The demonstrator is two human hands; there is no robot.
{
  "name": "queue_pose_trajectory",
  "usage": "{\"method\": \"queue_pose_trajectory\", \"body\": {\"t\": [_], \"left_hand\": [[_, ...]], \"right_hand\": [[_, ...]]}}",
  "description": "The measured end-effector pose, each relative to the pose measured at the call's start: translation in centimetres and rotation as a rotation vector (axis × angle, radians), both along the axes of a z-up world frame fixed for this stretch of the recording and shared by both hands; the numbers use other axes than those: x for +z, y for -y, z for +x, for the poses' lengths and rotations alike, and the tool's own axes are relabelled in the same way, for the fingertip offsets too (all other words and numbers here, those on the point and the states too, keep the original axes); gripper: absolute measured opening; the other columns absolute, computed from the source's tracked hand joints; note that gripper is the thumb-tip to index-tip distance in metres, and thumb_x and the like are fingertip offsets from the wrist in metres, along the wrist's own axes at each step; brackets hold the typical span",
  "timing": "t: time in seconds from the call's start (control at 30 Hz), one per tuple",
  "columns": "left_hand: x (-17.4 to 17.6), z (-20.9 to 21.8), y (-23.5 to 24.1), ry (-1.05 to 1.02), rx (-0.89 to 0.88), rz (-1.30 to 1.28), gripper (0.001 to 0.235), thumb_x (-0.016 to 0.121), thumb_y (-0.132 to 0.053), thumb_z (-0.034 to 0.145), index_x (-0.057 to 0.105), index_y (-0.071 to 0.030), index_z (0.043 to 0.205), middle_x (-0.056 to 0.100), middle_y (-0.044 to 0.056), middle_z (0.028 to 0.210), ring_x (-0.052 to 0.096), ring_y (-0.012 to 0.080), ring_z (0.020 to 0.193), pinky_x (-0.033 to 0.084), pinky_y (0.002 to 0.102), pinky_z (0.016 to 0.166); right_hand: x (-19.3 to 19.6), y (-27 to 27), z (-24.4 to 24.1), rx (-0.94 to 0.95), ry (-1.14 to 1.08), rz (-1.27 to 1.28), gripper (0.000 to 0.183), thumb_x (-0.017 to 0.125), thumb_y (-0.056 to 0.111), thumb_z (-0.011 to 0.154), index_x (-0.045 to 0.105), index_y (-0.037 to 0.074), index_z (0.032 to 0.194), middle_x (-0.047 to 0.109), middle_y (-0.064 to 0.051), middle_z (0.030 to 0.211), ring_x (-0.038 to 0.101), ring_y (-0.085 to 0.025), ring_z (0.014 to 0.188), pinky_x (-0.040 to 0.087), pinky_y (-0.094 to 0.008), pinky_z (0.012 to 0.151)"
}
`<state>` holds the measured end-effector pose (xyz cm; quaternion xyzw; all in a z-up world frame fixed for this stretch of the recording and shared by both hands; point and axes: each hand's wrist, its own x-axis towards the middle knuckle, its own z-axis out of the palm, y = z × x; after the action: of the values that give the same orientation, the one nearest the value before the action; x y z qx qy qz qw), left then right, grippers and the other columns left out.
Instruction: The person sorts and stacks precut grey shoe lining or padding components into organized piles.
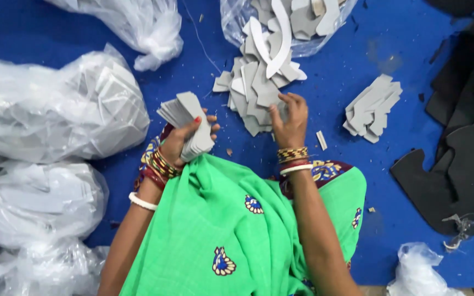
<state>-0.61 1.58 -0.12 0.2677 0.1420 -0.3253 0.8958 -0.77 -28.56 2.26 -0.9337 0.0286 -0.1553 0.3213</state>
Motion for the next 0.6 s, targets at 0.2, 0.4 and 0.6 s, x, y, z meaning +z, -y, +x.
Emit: {"method": "queue_pose_trajectory", "body": {"t": [0.2, 0.4, 0.6], "left_hand": [[0.2, 0.3, 0.0, 0.012, 0.006, -0.148, 0.039, 0.063, -0.016, 0.104, 0.05, -0.005, 0.139, 0.064, 0.017, 0.128, 0.068, 0.0308, 0.116, 0.062, 0.041, 0.092], [0.6, 0.4, 0.1, 0.059, -0.034, -0.103, 0.04, 0.063, -0.014, 0.102, 0.051, -0.003, 0.139, 0.064, 0.019, 0.131, 0.068, 0.0321, 0.117, 0.062, 0.041, 0.092], [0.6, 0.3, 0.1, 0.078, -0.04, -0.107, 0.042, 0.064, -0.013, 0.102, 0.05, -0.003, 0.14, 0.063, 0.019, 0.131, 0.068, 0.0322, 0.118, 0.062, 0.042, 0.092]], "right_hand": [[-0.3, -1.0, 1.2, -0.017, -0.002, 0.019, 0.024, 0.073, 0.023, 0.1, 0.072, 0.01, 0.119, 0.066, -0.013, 0.119, 0.063, -0.033, 0.11, 0.05, -0.042, 0.097], [0.2, -2.8, 1.4, 0.082, 0.155, -0.167, 0.04, 0.079, 0.02, 0.085, 0.069, 0.003, 0.12, 0.063, -0.019, 0.108, 0.058, -0.038, 0.097, 0.047, -0.044, 0.086], [-0.4, -0.9, -1.6, 0.091, -0.027, -0.051, 0.032, 0.069, 0.007, 0.091, 0.074, 0.013, 0.122, 0.066, -0.01, 0.101, 0.061, -0.032, 0.094, 0.05, -0.041, 0.086]]}}
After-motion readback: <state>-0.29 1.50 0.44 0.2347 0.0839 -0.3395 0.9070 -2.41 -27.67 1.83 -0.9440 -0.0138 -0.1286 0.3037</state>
